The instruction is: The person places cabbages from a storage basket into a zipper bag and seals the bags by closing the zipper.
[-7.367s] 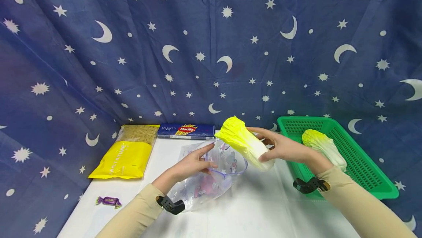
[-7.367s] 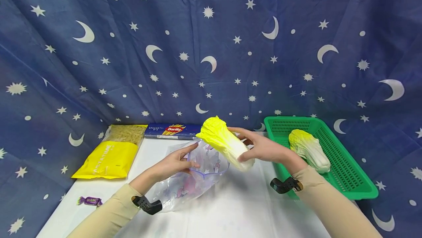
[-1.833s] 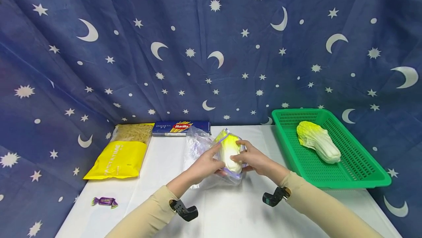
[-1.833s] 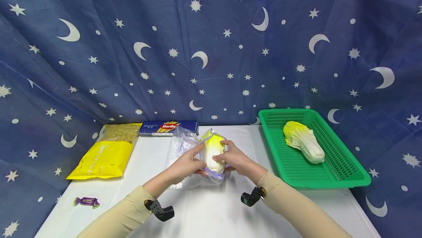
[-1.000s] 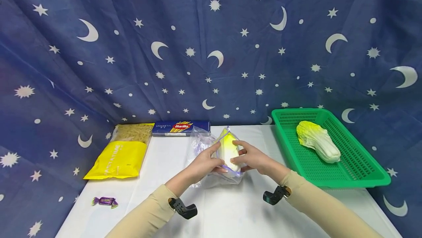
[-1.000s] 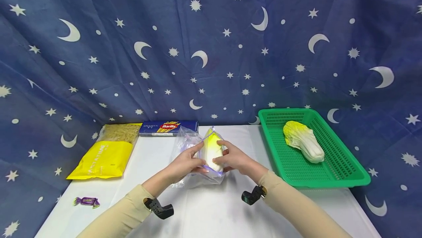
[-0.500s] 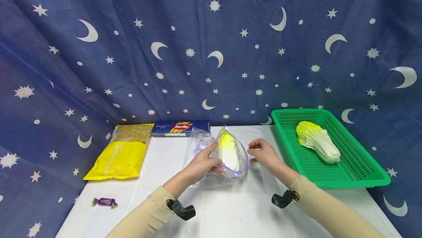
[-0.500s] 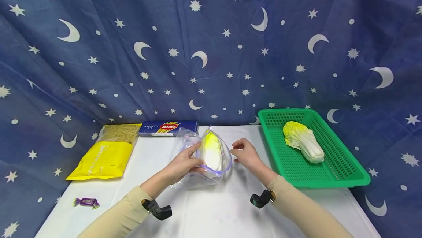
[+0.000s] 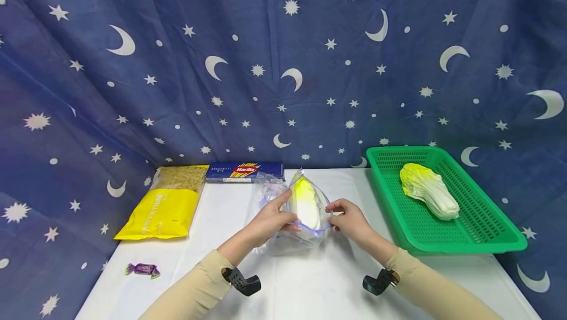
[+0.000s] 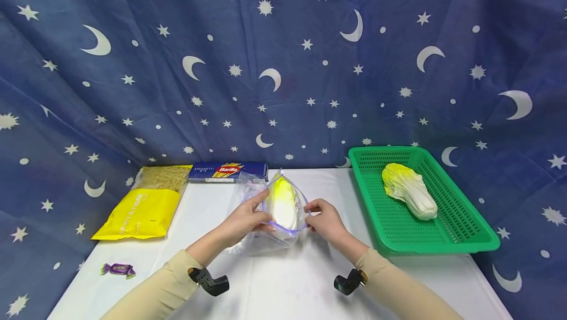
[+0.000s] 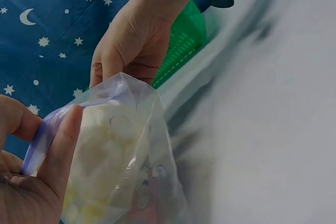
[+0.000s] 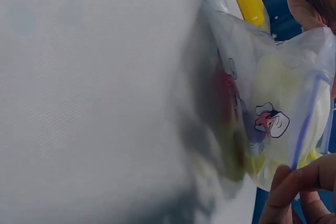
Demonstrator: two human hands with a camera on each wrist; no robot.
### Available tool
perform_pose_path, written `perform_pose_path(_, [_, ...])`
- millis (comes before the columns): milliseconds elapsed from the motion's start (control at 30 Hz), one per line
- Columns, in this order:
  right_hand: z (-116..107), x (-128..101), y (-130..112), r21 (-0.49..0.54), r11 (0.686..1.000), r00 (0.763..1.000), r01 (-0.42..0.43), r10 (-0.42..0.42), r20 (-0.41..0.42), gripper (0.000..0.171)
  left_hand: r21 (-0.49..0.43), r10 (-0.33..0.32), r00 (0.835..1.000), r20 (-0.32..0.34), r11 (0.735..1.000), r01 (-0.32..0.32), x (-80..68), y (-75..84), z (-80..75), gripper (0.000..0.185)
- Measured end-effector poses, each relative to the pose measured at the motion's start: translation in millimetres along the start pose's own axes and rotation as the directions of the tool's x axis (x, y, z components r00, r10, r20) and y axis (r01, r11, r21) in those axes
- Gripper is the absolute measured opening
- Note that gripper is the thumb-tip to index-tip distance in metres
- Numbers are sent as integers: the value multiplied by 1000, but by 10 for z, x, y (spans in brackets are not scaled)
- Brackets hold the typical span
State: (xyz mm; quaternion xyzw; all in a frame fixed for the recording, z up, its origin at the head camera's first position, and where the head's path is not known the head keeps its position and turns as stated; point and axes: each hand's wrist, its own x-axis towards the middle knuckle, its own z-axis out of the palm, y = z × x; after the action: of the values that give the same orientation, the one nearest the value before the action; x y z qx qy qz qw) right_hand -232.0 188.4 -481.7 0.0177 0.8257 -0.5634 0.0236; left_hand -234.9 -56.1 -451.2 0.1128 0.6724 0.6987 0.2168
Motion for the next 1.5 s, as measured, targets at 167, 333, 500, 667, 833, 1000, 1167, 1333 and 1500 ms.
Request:
perform_pose_path(167, [-44, 8, -139, -100, 993, 998, 55, -54, 13, 49, 98, 12, 1000, -13, 995, -10, -30, 96, -33, 82])
perform_pose_path(333, [-52, 19, -222, -172, 981, 996, 87, -86, 11, 49, 131, 20, 999, -26, 991, -17, -34, 123, -57, 77])
perform_pose_path(500, [-41, 32, -260, -155, 984, 996, 87, -86, 12, 49, 174, 28, 999, -42, 984, -20, -41, 146, -62, 75])
perform_pose_path(667, [-39, 25, -341, -205, 976, 997, 78, -72, 36, 54, 328, 41, 997, -68, 944, -16, -52, 215, -77, 74])
perform_pose_path(833, [-63, 27, -492, -256, 961, 994, 104, -93, 52, 57, 462, 78, 995, -64, 886, -40, -92, 356, -108, 70])
perform_pose_path(1000, [-120, 45, -680, -307, 940, 988, 147, -126, 88, 59, 505, 98, 993, -66, 862, -52, -121, 494, -144, 64])
perform_pose_path(1167, [-183, 52, -881, -339, 928, 982, 157, -111, 151, 59, 482, 88, 994, -65, 875, -46, -133, 605, -164, 63])
perform_pose_path(1333, [-253, 49, -1083, -357, 917, 973, 179, -112, 200, 60, 495, 68, 995, -70, 868, -25, -142, 735, -178, 64])
perform_pose_path(1500, [-321, 67, -1270, -365, 913, 967, 180, -98, 234, 60, 465, 44, 997, -67, 885, -8, -146, 882, -178, 66])
